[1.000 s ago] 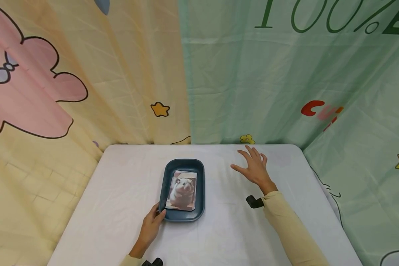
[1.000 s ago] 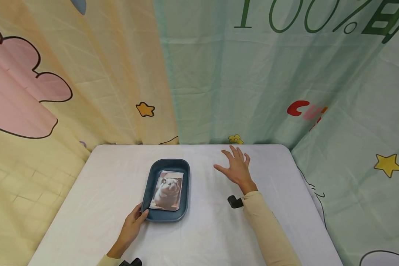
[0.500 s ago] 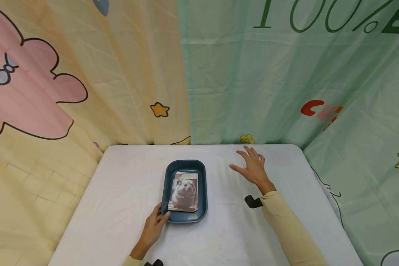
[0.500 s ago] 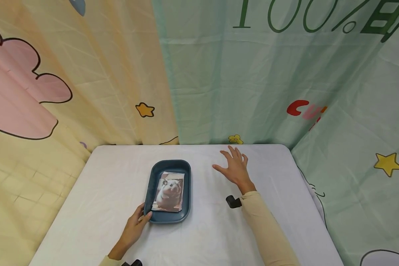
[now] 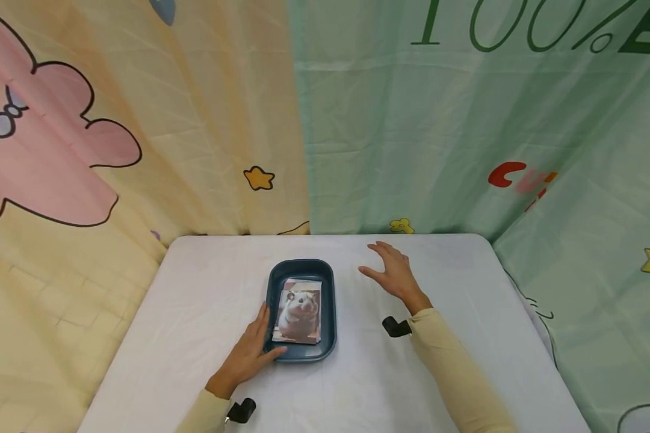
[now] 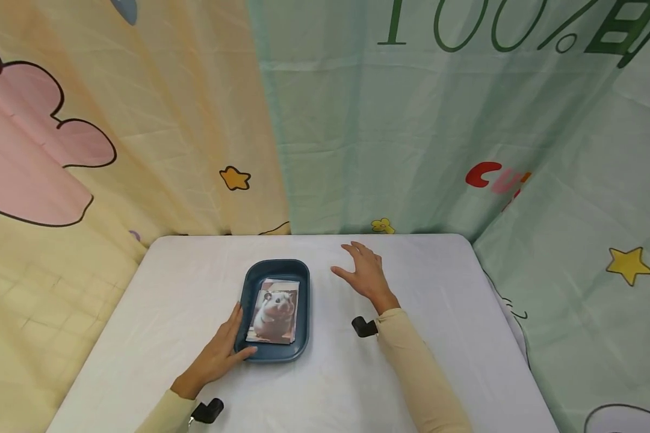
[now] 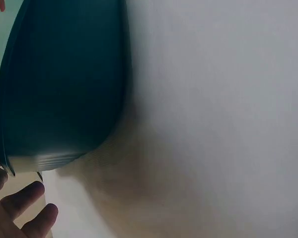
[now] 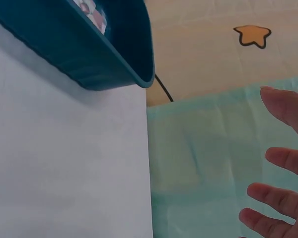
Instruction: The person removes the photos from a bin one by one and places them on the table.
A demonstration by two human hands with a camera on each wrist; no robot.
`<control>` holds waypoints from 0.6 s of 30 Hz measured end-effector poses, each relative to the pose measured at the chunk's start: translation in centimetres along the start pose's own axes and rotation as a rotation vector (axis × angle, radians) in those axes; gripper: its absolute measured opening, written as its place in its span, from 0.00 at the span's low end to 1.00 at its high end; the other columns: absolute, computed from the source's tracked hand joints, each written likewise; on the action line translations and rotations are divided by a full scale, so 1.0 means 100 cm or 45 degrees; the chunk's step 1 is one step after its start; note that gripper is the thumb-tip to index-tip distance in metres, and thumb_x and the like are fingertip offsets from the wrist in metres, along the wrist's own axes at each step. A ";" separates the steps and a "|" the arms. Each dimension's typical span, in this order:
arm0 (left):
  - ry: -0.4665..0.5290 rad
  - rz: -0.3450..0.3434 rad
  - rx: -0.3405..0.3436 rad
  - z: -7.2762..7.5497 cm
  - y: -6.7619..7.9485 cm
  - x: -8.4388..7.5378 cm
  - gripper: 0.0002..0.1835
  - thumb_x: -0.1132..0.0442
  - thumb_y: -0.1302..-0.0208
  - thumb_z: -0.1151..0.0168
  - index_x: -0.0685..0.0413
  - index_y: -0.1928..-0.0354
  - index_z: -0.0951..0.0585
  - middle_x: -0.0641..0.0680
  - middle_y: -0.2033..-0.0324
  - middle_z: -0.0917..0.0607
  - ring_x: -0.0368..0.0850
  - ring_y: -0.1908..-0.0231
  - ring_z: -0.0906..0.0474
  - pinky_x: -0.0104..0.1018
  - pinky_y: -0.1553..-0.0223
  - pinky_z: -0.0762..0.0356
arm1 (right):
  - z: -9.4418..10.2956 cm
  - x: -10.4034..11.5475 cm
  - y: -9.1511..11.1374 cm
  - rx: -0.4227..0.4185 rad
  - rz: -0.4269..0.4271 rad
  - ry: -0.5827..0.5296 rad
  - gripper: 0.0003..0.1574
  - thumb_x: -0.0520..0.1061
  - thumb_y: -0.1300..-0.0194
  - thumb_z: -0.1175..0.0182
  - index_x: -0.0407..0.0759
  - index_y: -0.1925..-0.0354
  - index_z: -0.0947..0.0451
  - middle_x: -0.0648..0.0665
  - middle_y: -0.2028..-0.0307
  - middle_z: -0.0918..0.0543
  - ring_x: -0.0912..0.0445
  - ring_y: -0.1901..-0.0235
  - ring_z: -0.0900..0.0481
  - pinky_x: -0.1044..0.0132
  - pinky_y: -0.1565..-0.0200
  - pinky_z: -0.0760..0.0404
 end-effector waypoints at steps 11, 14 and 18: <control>-0.163 0.024 0.184 0.006 -0.016 0.004 0.71 0.25 0.57 0.37 0.69 0.27 0.57 0.65 0.26 0.63 0.65 0.29 0.54 0.64 0.36 0.45 | -0.037 0.025 -0.016 0.102 0.004 -0.053 0.40 0.57 0.38 0.36 0.40 0.34 0.32 0.36 0.34 0.32 0.42 0.34 0.37 0.39 0.36 0.42; -0.189 0.008 0.209 0.006 -0.019 0.005 0.75 0.22 0.60 0.38 0.70 0.27 0.59 0.66 0.26 0.64 0.66 0.29 0.55 0.64 0.36 0.45 | -0.048 0.030 -0.021 0.129 0.043 -0.091 0.38 0.57 0.37 0.36 0.41 0.35 0.31 0.37 0.35 0.31 0.43 0.34 0.36 0.39 0.36 0.41; -0.228 -0.025 0.204 0.006 -0.022 0.006 0.78 0.18 0.65 0.39 0.72 0.27 0.59 0.67 0.26 0.65 0.66 0.29 0.56 0.64 0.36 0.45 | -0.065 0.039 -0.027 0.182 0.115 -0.153 0.37 0.55 0.37 0.36 0.40 0.36 0.30 0.38 0.37 0.29 0.43 0.36 0.34 0.40 0.37 0.39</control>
Point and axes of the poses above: each hand's wrist, its own y-axis away from the middle knuckle, its own z-axis out of the back of the hand, x = y × z, the point moved 1 cm from there along -y, towards the middle knuckle
